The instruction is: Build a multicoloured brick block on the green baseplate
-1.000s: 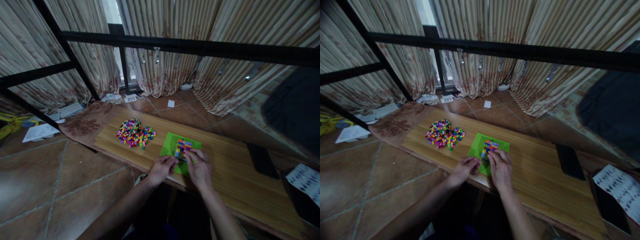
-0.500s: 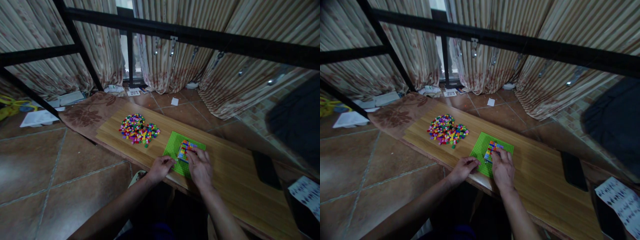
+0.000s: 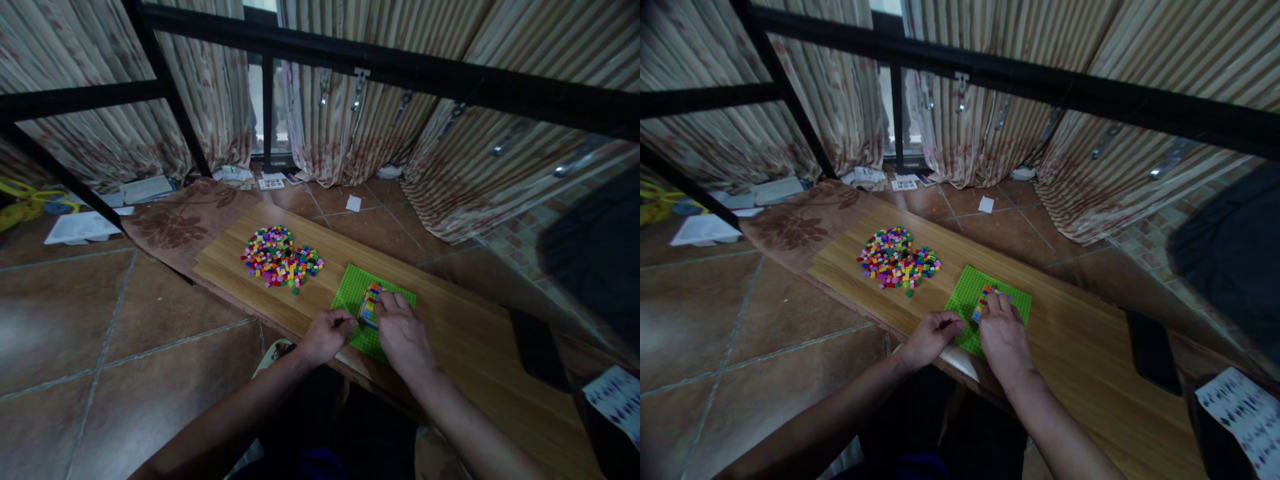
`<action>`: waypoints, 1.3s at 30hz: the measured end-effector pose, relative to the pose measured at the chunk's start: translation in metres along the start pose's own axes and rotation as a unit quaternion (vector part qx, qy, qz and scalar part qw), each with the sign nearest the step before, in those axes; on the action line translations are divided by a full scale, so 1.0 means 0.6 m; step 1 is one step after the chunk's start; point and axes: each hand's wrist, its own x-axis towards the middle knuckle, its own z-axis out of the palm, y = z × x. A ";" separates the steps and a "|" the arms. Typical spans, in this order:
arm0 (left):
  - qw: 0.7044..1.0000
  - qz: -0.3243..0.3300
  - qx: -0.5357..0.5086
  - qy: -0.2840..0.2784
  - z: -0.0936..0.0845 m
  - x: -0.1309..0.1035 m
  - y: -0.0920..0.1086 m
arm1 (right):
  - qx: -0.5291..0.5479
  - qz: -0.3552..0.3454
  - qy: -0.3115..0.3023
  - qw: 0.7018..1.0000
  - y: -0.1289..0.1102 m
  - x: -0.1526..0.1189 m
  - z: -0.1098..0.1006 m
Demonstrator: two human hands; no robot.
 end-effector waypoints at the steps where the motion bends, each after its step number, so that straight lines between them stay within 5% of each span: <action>1: 1.000 0.005 0.007 0.000 -0.001 0.001 0.000 | -0.006 0.000 0.001 1.000 -0.001 0.001 -0.002; 15: 0.986 0.097 0.134 -0.005 0.016 0.017 0.017 | -0.070 -0.002 0.009 0.997 -0.022 0.017 0.002; 29: 0.981 0.071 0.180 0.016 0.013 0.005 0.006 | 0.029 0.081 0.118 0.989 0.020 -0.090 0.054; 39: 0.976 0.091 0.199 0.013 0.020 0.002 0.005 | 0.035 0.096 0.101 0.990 -0.009 -0.078 0.071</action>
